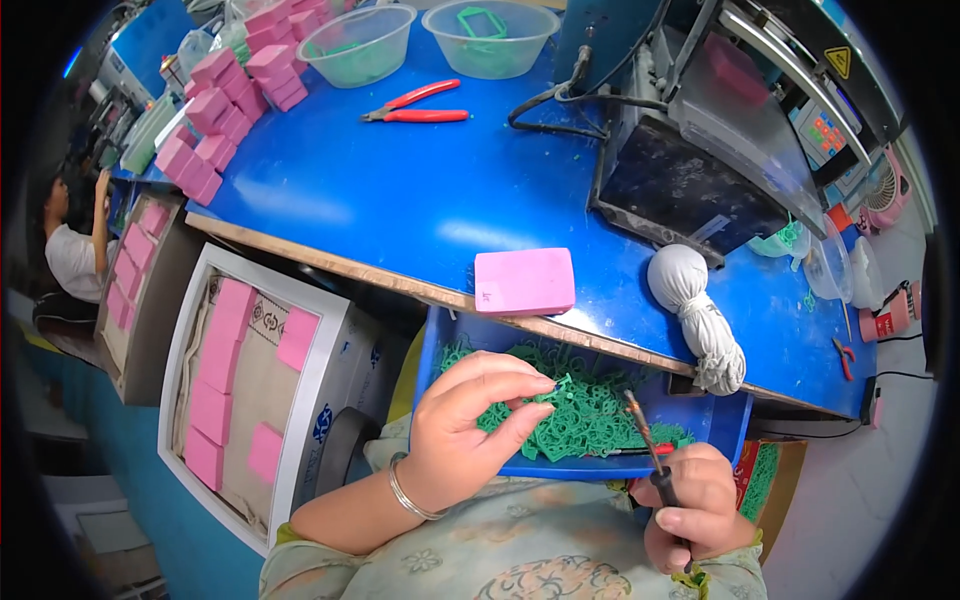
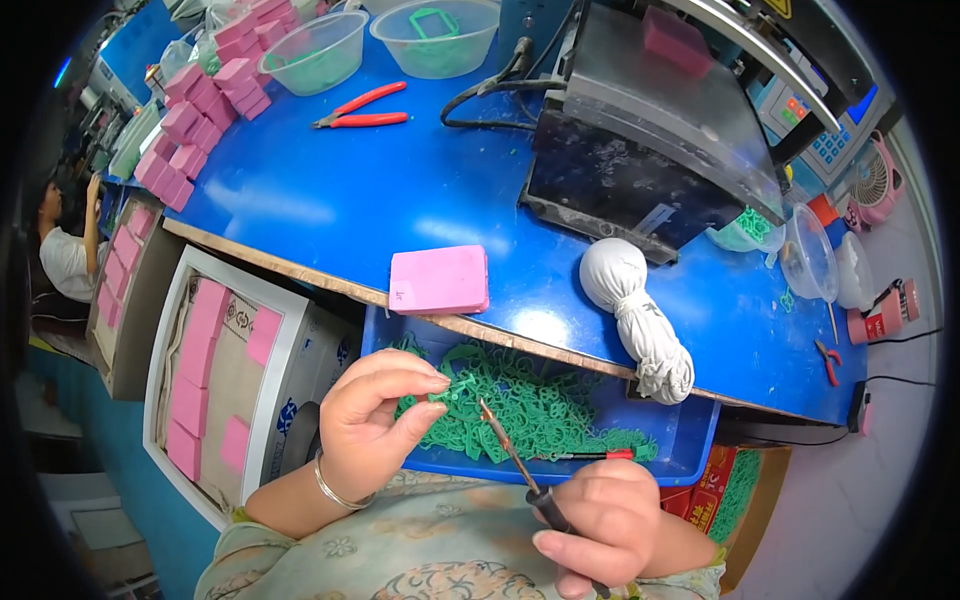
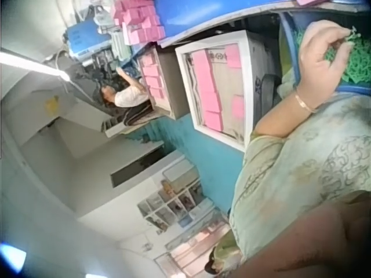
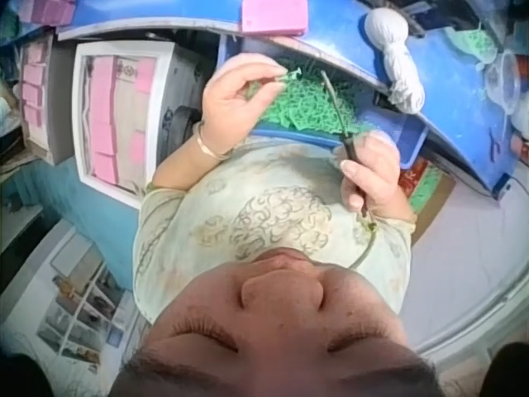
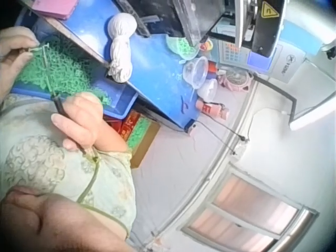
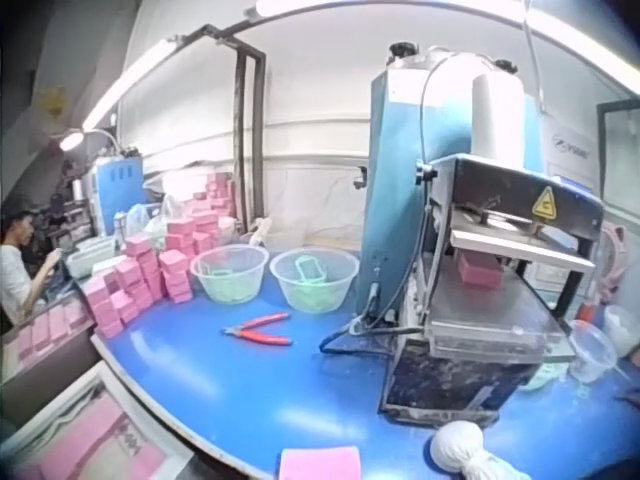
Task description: Cleaning and assembling small green plastic components into pink plastic bases at a production workstation.
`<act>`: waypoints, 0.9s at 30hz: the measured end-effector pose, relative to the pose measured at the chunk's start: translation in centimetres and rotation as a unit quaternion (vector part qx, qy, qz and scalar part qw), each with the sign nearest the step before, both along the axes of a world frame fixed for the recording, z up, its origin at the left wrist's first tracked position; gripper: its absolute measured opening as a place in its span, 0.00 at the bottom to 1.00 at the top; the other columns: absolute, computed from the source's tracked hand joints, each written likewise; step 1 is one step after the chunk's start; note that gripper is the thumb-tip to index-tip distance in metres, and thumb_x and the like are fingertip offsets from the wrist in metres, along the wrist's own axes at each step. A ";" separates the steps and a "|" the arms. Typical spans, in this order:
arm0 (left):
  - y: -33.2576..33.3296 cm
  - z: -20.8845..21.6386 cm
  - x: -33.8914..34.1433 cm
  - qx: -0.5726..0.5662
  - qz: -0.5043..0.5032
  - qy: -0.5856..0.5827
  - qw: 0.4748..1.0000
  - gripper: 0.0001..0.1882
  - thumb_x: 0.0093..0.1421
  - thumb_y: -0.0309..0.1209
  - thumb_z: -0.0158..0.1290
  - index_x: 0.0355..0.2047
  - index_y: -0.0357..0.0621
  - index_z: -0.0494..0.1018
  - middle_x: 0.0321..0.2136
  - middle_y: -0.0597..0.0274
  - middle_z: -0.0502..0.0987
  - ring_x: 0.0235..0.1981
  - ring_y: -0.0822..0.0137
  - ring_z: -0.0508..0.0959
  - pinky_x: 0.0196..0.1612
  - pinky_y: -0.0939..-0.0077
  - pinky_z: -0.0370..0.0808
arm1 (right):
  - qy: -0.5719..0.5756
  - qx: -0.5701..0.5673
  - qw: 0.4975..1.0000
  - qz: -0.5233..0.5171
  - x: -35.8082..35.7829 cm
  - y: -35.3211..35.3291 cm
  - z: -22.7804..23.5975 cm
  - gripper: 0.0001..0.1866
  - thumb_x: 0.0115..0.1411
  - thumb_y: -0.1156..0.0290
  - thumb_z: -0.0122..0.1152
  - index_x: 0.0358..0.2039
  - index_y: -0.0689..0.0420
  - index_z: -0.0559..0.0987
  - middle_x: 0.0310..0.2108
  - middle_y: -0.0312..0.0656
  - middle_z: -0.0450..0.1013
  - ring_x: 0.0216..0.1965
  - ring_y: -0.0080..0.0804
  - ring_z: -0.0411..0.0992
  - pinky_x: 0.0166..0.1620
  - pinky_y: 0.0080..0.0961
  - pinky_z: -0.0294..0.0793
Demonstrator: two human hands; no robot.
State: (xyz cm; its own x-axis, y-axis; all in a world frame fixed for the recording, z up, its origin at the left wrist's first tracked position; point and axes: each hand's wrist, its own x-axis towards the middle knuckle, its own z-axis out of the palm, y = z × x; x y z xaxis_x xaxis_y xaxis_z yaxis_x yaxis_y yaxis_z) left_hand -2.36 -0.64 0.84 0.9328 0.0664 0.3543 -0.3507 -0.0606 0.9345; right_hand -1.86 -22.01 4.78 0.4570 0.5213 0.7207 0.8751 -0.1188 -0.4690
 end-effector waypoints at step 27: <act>0.8 -0.3 0.1 0.002 -0.025 -0.025 0.999 0.13 0.44 0.19 0.59 0.33 0.40 0.76 0.34 0.60 0.76 0.36 0.63 0.74 0.40 0.72 0.70 | -0.020 0.066 0.997 0.020 -0.5 1.0 -2.5 0.16 0.58 0.59 0.55 0.35 0.59 0.69 0.25 0.42 0.70 0.20 0.29 0.72 0.22 0.19 0.70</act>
